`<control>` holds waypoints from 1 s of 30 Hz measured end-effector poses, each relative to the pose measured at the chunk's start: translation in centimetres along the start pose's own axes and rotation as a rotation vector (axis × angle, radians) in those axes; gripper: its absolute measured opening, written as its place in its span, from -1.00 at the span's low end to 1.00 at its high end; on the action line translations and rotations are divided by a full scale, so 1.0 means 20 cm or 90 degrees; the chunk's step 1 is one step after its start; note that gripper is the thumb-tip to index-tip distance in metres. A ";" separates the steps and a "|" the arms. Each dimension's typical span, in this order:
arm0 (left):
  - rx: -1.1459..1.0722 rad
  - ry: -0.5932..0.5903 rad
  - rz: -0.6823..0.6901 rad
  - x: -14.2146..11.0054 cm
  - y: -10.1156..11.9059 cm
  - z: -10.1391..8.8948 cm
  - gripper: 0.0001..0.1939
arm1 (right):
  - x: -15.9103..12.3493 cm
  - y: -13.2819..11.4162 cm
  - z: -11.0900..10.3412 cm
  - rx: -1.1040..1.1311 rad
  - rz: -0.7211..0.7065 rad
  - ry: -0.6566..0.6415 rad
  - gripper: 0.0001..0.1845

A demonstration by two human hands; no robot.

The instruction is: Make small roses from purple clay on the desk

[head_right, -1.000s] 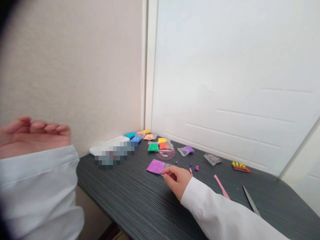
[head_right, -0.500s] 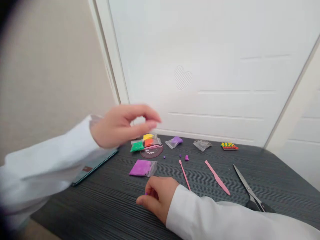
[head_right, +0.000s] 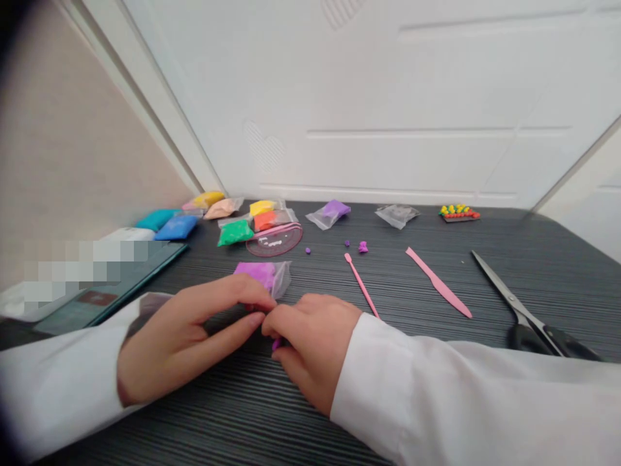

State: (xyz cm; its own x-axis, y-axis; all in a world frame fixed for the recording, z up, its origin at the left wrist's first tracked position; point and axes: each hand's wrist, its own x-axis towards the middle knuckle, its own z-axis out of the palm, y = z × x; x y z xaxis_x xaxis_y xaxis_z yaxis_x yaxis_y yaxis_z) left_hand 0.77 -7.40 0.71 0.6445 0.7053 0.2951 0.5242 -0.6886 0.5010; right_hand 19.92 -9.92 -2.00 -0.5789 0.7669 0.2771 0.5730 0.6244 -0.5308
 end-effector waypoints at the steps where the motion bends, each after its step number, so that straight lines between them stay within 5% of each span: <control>1: 0.000 -0.004 0.004 -0.01 -0.01 0.01 -0.84 | 0.00 0.00 -0.01 -0.013 -0.006 -0.002 -0.82; 8: 0.048 -0.019 0.090 -0.01 -0.05 0.00 -0.88 | -0.02 0.00 -0.05 -0.087 -0.075 -0.041 -0.80; 18: 0.049 0.037 0.095 0.01 -0.07 -0.01 -0.85 | -0.02 0.00 -0.06 -0.168 -0.134 -0.066 -0.64; 27: 0.108 0.093 0.076 0.01 -0.05 0.01 -0.76 | 0.00 -0.06 -0.12 -0.120 0.040 -0.147 -0.61; 30: 0.102 0.108 0.092 0.01 -0.06 0.02 -0.80 | -0.02 -0.06 -0.10 -0.140 -0.014 -0.159 -0.62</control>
State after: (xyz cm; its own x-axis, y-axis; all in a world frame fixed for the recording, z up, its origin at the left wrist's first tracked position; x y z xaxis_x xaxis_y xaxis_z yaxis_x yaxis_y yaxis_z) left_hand 0.52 -6.56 -0.09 0.6240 0.6062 0.4930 0.5232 -0.7928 0.3126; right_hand 20.67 -10.55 0.19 -0.7010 0.7099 0.0672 0.6549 0.6782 -0.3334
